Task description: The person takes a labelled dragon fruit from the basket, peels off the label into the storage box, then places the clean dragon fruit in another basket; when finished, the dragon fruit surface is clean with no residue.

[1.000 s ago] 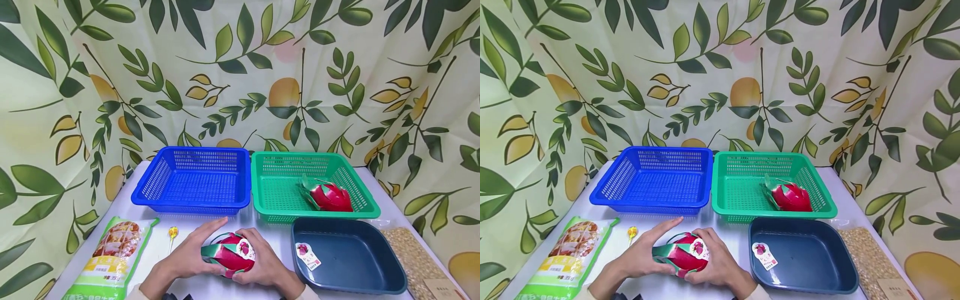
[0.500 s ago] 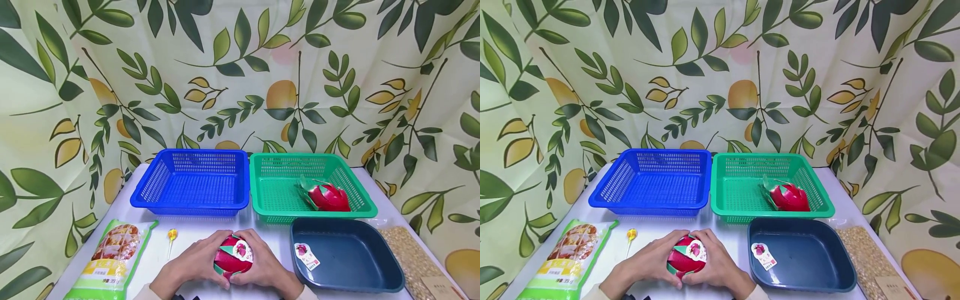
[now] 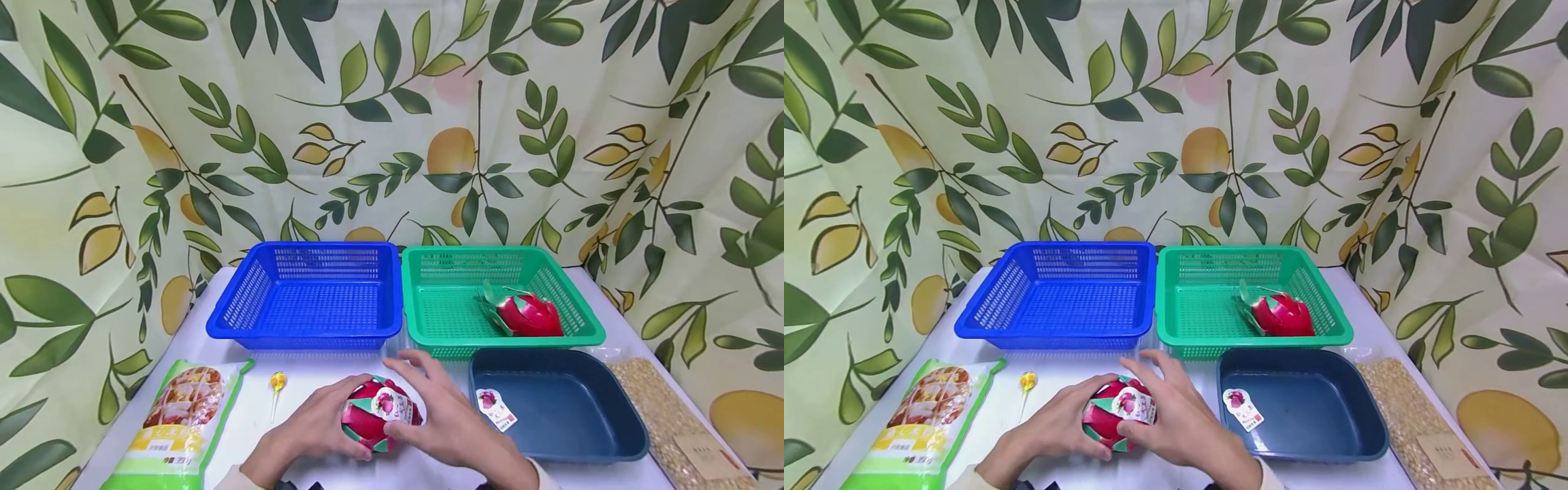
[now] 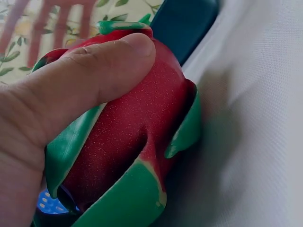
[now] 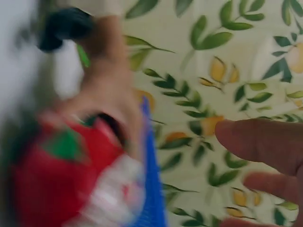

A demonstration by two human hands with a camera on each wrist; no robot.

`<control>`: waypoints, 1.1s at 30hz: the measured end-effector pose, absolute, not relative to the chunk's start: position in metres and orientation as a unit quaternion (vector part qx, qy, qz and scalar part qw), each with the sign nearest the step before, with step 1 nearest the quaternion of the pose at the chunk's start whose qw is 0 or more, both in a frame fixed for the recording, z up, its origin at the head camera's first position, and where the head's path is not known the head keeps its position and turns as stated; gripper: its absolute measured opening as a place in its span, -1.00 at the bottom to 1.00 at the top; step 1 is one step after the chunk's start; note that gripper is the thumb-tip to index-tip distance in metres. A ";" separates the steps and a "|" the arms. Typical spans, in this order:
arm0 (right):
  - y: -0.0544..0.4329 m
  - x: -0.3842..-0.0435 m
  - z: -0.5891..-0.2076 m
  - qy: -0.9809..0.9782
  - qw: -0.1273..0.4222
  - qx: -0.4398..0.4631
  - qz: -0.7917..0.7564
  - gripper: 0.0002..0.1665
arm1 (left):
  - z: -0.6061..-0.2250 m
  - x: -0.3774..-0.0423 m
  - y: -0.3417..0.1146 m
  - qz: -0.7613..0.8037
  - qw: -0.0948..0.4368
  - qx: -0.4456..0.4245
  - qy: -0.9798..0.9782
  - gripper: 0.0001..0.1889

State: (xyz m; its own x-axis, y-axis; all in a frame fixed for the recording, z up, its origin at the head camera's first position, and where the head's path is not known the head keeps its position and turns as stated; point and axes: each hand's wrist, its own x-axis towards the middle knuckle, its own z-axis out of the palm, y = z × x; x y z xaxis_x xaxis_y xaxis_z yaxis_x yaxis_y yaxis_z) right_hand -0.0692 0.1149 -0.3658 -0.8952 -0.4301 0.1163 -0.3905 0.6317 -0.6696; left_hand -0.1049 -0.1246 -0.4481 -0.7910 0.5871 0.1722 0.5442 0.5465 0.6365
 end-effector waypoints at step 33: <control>0.099 -0.173 -0.366 0.804 0.227 -0.491 -0.247 -0.74 | -0.450 -0.104 -0.124 0.366 0.049 0.322 0.872 0.10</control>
State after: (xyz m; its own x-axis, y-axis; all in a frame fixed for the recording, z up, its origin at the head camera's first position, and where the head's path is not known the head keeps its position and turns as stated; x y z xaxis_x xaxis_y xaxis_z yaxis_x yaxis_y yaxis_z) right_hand -0.1726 0.0994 -0.3663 -0.4145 -0.9018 -0.1218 -0.6783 0.3954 -0.6194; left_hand -0.1040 -0.1241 -0.4495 -0.7880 0.5971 0.1504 0.5252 0.5242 0.6704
